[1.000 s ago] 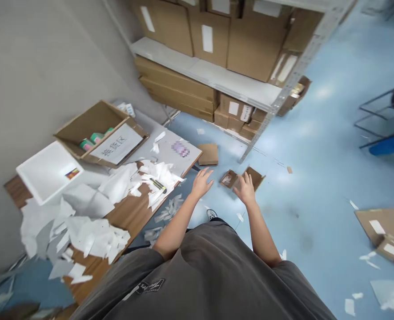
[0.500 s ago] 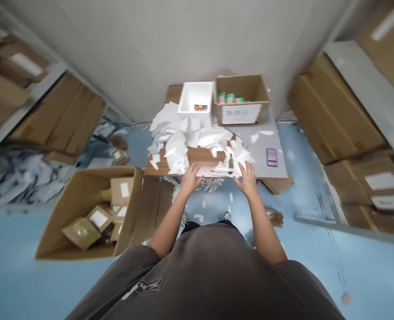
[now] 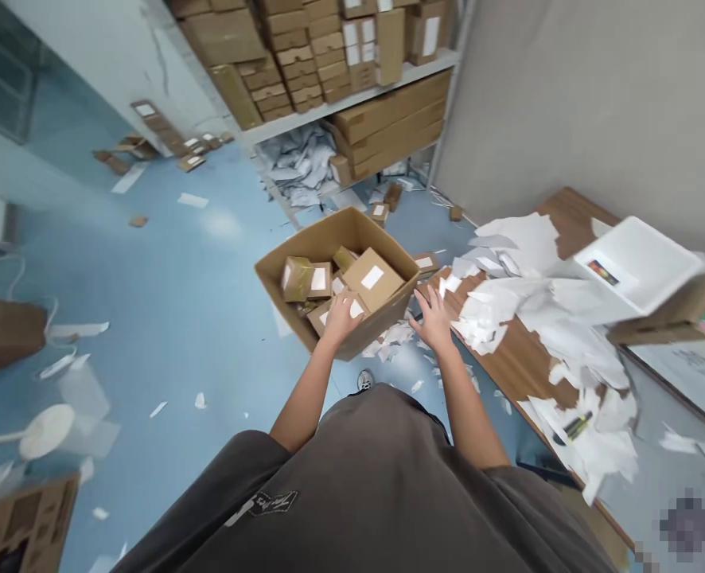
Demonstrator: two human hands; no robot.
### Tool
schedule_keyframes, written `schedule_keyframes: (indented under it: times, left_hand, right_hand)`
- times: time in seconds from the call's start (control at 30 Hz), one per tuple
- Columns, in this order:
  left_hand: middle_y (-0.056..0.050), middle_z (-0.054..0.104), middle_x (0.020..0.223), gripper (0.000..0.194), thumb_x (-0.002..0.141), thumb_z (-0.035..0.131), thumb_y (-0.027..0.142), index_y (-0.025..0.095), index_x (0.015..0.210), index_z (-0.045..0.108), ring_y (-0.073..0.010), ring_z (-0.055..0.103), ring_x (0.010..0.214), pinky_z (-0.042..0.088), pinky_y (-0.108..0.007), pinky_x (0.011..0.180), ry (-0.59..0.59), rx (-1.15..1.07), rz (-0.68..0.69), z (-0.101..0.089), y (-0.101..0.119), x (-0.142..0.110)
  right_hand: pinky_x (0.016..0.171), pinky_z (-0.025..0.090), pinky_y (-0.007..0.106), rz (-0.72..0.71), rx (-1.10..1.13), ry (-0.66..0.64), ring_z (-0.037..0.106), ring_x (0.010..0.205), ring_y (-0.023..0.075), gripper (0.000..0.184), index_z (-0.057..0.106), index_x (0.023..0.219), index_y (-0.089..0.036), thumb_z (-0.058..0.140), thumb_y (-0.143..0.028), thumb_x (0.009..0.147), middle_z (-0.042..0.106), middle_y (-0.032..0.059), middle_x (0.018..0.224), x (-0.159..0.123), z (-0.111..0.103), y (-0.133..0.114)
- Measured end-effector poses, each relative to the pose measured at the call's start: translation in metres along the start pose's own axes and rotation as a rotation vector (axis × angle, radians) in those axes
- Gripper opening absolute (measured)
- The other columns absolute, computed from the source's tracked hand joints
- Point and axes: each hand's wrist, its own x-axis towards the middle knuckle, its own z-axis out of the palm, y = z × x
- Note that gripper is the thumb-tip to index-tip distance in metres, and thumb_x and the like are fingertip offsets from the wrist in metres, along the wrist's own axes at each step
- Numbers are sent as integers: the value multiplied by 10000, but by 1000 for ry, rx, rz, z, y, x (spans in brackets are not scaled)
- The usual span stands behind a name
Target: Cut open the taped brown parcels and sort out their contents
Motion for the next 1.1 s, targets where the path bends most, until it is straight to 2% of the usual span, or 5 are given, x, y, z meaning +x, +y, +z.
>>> schedule_keyframes:
  times: [0.13, 0.23, 0.53, 0.77, 1.1]
  left_hand:
    - [-149, 389, 1717, 728, 913, 785, 328, 247, 1585, 517, -371, 431, 1532, 406, -510, 1266, 13, 29, -195, -28, -89, 0]
    - [-148, 342, 1744, 816, 881, 829, 338, 266, 1615, 479, -385, 422, 1543, 392, -510, 1271, -36, 27, -321, -23, -128, 7]
    - [-173, 162, 1815, 810, 847, 848, 252, 263, 1590, 526, -423, 381, 1570, 462, -583, 1196, -439, -189, -488, 117, -147, 46]
    - [-84, 90, 1844, 1098, 702, 943, 205, 370, 1661, 434, -497, 116, 1664, 347, -699, 1256, -593, -257, -637, 209, -159, 59]
    - [-107, -103, 1837, 1039, 867, 780, 104, 439, 1718, 287, -380, 611, 1421, 557, -506, 1114, -439, -323, -777, 211, -221, 40]
  right_hand:
    - [1291, 306, 663, -124, 22, -105, 208, 1647, 424, 791, 424, 1667, -237, 702, -362, 937, 228, 159, 1790, 81, 46, -64]
    - [1293, 302, 661, -189, 23, -214, 177, 1656, 431, 844, 433, 1660, -237, 762, -315, 887, 195, 159, 1801, 126, 76, -90]
    - [1308, 266, 642, -207, -38, -657, 66, 1674, 448, 950, 377, 1692, -255, 809, -298, 847, 70, 134, 1830, 210, 177, -78]
    - [1315, 238, 628, -235, 14, -880, 14, 1679, 439, 1050, 310, 1726, -296, 855, -318, 829, -4, 93, 1838, 242, 258, -36]
    - [1249, 340, 540, -137, -77, -1238, 150, 1656, 450, 1202, 190, 1744, -403, 932, -328, 802, -105, 147, 1826, 211, 355, -28]
